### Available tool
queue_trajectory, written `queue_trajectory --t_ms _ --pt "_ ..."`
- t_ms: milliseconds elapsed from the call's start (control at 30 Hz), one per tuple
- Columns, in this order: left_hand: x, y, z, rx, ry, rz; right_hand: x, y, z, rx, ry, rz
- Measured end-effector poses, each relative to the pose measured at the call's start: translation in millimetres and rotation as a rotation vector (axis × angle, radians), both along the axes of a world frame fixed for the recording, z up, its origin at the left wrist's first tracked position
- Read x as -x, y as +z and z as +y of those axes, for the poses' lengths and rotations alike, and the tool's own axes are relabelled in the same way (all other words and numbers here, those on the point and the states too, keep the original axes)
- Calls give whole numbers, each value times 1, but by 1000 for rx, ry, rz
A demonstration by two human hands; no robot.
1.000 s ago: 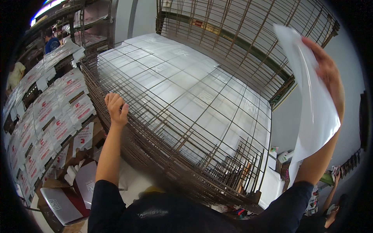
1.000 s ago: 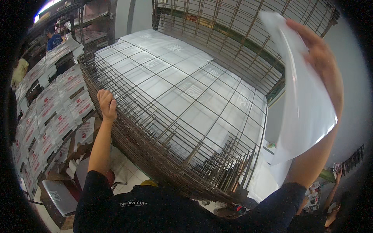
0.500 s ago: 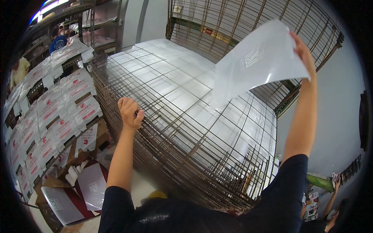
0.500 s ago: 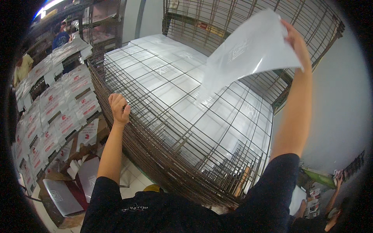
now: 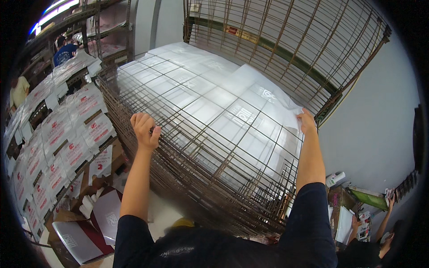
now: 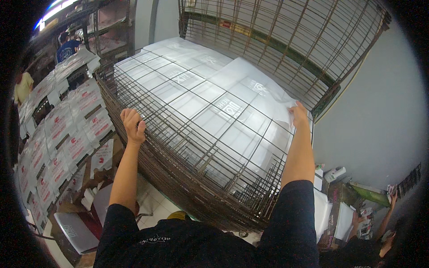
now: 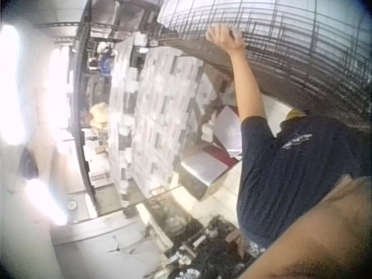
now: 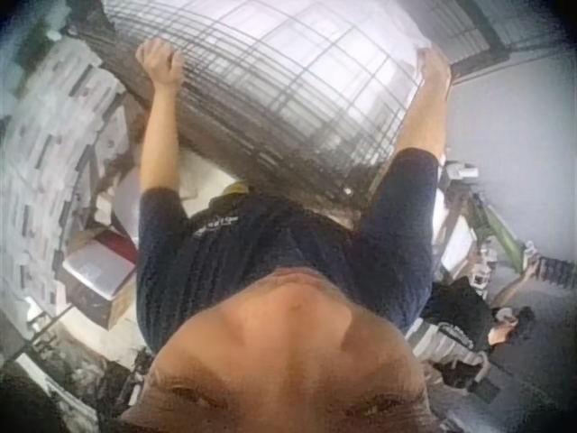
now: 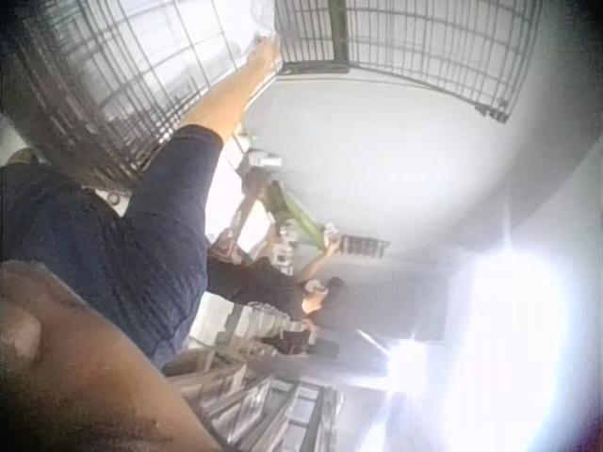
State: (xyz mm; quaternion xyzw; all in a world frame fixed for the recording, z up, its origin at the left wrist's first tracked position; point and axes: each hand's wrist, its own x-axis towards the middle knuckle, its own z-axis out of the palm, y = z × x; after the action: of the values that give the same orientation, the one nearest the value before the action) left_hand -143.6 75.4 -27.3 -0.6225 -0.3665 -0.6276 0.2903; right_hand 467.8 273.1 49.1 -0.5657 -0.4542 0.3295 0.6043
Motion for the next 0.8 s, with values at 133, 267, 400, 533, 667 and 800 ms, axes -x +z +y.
queue_trajectory --t_ms 133,267,400,533,667,800 --pt "2 -3 1 15 11 9 3 0 0 -15 -105 -168" --pt "-1 -2 2 24 0 5 14 -7 9 -63 -197 -313" --pt "2 -3 0 44 5 7 19 2 16 -3 -172 -394" --pt "2 -4 -1 58 10 4 30 4 21 29 -157 -281" --pt "-2 -2 1 69 2 5 20 -6 27 -51 -397 -540" --pt "2 -3 -5 90 20 13 47 8 17 36 -303 -492"
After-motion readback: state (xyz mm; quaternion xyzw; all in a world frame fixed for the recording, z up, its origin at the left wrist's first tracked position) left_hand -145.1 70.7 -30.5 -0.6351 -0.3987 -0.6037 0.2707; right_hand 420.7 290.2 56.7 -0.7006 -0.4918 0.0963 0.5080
